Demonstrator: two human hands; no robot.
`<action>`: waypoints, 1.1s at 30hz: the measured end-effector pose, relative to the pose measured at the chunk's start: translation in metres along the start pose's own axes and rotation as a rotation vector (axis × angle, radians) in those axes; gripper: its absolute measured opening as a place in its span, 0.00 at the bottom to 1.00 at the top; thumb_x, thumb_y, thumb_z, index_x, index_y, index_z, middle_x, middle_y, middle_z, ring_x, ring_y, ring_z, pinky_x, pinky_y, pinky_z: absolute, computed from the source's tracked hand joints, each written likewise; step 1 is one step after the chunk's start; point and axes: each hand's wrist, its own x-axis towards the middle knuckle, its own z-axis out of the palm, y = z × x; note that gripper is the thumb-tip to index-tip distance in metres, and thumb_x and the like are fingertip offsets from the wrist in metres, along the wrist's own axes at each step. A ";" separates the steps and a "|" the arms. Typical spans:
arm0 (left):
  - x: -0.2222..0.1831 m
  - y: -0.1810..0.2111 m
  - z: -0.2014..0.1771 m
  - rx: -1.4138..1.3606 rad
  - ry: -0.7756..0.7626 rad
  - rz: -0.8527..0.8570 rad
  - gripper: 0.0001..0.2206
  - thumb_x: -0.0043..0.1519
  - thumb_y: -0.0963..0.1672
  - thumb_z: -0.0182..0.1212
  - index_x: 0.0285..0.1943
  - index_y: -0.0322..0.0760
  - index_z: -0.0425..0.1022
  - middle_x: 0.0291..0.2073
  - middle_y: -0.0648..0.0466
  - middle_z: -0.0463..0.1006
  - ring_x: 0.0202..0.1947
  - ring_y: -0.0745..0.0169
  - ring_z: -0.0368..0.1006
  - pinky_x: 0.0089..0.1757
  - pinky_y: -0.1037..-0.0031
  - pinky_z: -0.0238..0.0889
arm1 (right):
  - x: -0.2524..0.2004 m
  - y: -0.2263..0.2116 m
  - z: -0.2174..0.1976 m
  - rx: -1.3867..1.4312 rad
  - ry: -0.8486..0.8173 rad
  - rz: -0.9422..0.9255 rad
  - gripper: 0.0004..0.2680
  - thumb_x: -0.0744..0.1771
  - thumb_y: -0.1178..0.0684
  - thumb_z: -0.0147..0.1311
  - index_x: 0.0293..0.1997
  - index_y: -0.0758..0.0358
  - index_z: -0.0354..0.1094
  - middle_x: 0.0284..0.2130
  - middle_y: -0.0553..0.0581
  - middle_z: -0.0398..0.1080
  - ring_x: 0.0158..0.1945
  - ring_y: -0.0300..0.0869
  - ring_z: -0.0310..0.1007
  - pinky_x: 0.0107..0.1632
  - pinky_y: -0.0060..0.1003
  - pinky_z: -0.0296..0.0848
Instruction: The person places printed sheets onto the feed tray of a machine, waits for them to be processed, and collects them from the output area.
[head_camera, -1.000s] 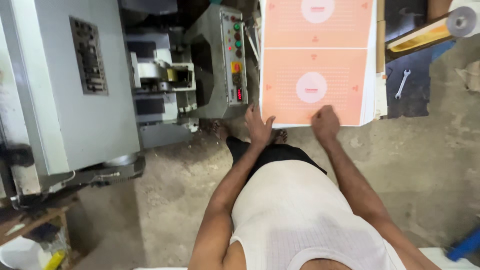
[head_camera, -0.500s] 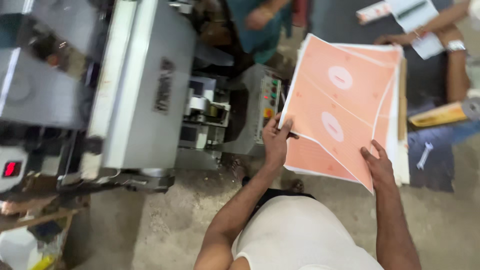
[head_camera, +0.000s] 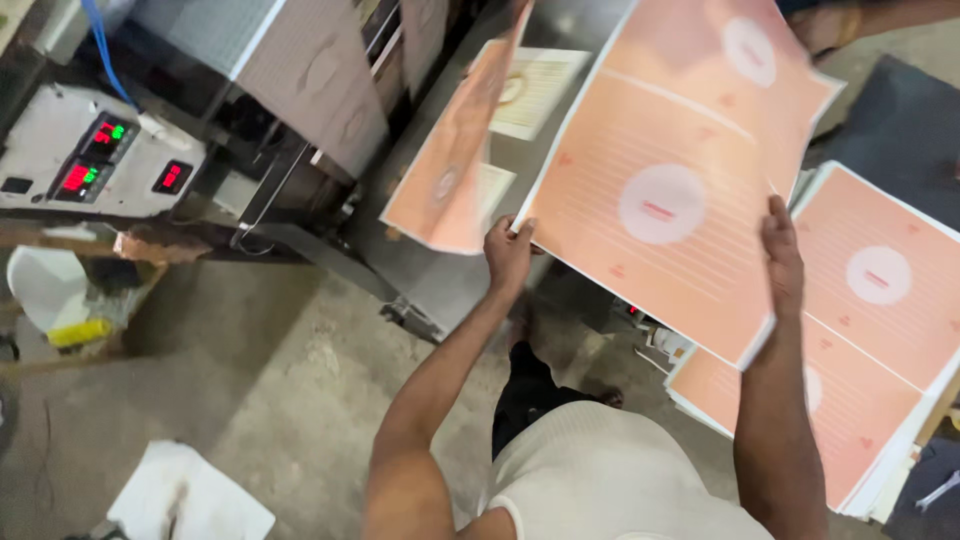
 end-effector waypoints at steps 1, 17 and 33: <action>0.019 -0.026 -0.020 0.207 0.093 0.140 0.09 0.62 0.42 0.66 0.44 0.28 0.77 0.27 0.52 0.80 0.25 0.59 0.76 0.29 0.69 0.71 | 0.017 0.019 0.014 -0.193 0.018 -0.043 0.19 0.71 0.52 0.60 0.69 0.65 0.62 0.63 0.62 0.67 0.66 0.49 0.66 0.67 0.44 0.65; 0.136 -0.161 -0.206 1.072 0.623 0.218 0.11 0.60 0.45 0.64 0.42 0.30 0.76 0.41 0.43 0.78 0.53 0.39 0.69 0.52 0.48 0.56 | 0.038 0.140 0.170 -0.610 -0.013 0.450 0.18 0.70 0.56 0.55 0.69 0.66 0.63 0.43 0.65 0.74 0.40 0.42 0.75 0.41 0.35 0.77; 0.047 0.153 -0.165 0.416 0.084 0.556 0.05 0.73 0.39 0.60 0.55 0.33 0.77 0.49 0.55 0.80 0.51 0.66 0.76 0.55 0.73 0.72 | -0.195 0.046 -0.182 -1.615 0.400 -0.014 0.05 0.68 0.55 0.67 0.40 0.66 0.77 0.33 0.62 0.77 0.38 0.53 0.78 0.43 0.46 0.75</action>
